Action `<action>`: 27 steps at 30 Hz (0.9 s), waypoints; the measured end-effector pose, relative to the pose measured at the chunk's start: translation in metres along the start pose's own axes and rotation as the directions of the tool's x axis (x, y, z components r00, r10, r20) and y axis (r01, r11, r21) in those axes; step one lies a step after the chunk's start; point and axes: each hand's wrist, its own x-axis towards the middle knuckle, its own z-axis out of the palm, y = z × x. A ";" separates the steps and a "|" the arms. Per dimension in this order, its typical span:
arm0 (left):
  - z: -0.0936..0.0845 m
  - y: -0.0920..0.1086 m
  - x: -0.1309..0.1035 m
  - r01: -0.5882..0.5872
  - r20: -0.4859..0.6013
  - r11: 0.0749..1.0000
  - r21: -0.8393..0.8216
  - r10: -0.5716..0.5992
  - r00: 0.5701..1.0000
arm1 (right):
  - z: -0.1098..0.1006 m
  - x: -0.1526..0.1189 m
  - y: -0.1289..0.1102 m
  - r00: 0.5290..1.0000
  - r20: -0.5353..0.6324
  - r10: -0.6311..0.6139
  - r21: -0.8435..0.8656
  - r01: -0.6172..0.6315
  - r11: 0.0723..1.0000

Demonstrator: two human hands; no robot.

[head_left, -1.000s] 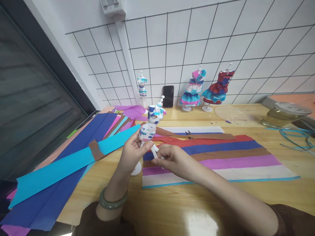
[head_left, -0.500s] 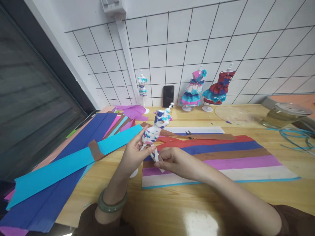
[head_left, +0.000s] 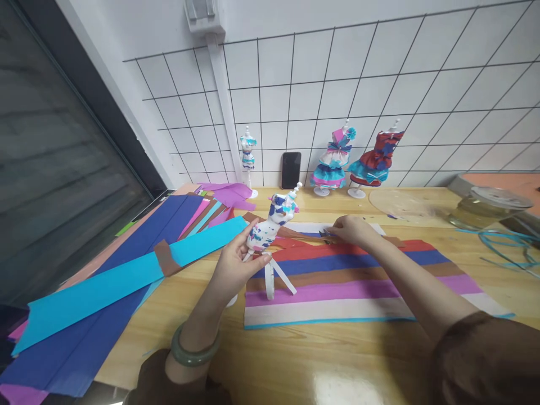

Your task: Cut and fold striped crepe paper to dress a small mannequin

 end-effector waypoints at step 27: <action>-0.001 -0.006 0.003 0.004 0.041 0.999 -0.052 -0.002 0.999 | -0.012 -0.034 -0.014 0.758 -0.627 0.181 0.700 0.446 0.557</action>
